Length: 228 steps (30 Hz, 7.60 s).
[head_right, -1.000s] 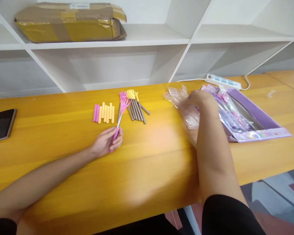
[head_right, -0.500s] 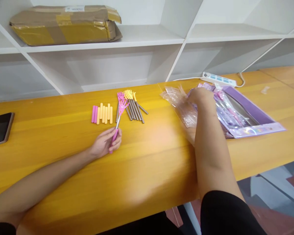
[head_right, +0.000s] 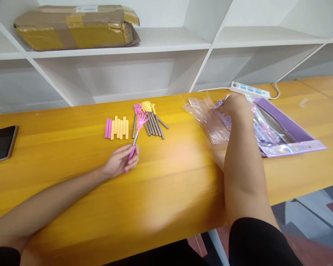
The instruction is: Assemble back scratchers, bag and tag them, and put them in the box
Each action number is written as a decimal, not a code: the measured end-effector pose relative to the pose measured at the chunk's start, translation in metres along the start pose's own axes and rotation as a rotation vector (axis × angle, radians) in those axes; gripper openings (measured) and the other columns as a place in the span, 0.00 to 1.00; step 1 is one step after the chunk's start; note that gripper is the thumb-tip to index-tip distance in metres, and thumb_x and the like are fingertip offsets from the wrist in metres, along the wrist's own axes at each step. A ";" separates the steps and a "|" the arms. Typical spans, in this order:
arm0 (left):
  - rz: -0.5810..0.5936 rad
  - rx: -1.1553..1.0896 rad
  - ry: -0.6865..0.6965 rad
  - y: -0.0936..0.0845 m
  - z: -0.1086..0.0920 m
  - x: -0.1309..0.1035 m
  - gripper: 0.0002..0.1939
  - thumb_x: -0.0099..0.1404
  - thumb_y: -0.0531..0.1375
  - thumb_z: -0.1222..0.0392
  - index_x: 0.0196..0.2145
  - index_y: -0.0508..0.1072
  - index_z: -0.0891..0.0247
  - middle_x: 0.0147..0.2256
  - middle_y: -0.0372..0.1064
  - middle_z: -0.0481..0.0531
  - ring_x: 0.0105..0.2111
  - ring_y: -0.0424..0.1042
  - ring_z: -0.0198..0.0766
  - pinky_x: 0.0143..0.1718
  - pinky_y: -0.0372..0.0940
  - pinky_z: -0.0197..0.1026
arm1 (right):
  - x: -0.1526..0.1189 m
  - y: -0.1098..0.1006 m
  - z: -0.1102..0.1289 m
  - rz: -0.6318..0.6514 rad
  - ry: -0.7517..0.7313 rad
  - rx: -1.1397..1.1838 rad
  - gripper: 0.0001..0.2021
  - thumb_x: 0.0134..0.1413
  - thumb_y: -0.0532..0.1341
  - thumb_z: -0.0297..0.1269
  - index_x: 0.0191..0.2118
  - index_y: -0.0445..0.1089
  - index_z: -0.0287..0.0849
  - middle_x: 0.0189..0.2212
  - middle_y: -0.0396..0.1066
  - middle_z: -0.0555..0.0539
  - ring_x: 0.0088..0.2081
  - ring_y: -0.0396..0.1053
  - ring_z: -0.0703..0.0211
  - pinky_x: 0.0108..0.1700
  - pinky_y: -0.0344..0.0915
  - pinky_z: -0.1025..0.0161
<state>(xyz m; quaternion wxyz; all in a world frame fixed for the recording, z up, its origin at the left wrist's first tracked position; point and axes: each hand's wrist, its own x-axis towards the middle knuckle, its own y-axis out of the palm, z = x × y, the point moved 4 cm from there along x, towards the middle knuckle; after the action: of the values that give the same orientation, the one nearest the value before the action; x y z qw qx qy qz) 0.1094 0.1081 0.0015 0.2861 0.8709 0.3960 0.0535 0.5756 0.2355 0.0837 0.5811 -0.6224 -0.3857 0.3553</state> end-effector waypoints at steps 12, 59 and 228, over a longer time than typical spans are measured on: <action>-0.023 -0.008 0.080 0.012 -0.033 -0.006 0.21 0.75 0.65 0.51 0.63 0.70 0.51 0.38 0.70 0.47 0.17 0.47 0.22 0.16 0.46 0.30 | -0.095 -0.102 0.052 -0.156 -0.022 0.631 0.13 0.77 0.61 0.39 0.44 0.79 0.36 0.38 0.80 0.34 0.30 0.65 0.67 0.36 0.61 0.55; -0.723 0.277 0.735 -0.137 -0.110 0.001 0.28 0.50 0.83 0.50 0.43 0.80 0.63 0.29 0.71 0.44 0.24 0.68 0.29 0.23 0.64 0.33 | -0.184 0.050 0.256 -0.232 -1.125 1.101 0.30 0.80 0.46 0.62 0.43 0.76 0.44 0.32 0.75 0.45 0.30 0.68 0.56 0.33 0.60 0.58; -0.378 0.235 0.388 -0.078 -0.047 0.009 0.28 0.53 0.82 0.48 0.43 0.74 0.60 0.39 0.75 0.47 0.34 0.80 0.36 0.32 0.79 0.37 | -0.203 0.060 0.261 0.205 -1.145 1.478 0.17 0.72 0.67 0.49 0.54 0.64 0.47 0.39 0.71 0.49 0.30 0.68 0.64 0.31 0.66 0.66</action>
<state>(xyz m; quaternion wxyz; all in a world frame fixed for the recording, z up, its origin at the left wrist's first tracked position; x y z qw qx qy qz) 0.0494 0.1770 -0.0026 0.1074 0.7823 0.6020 0.1186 0.2559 0.1698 0.0040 0.5168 0.1427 -0.2327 0.8114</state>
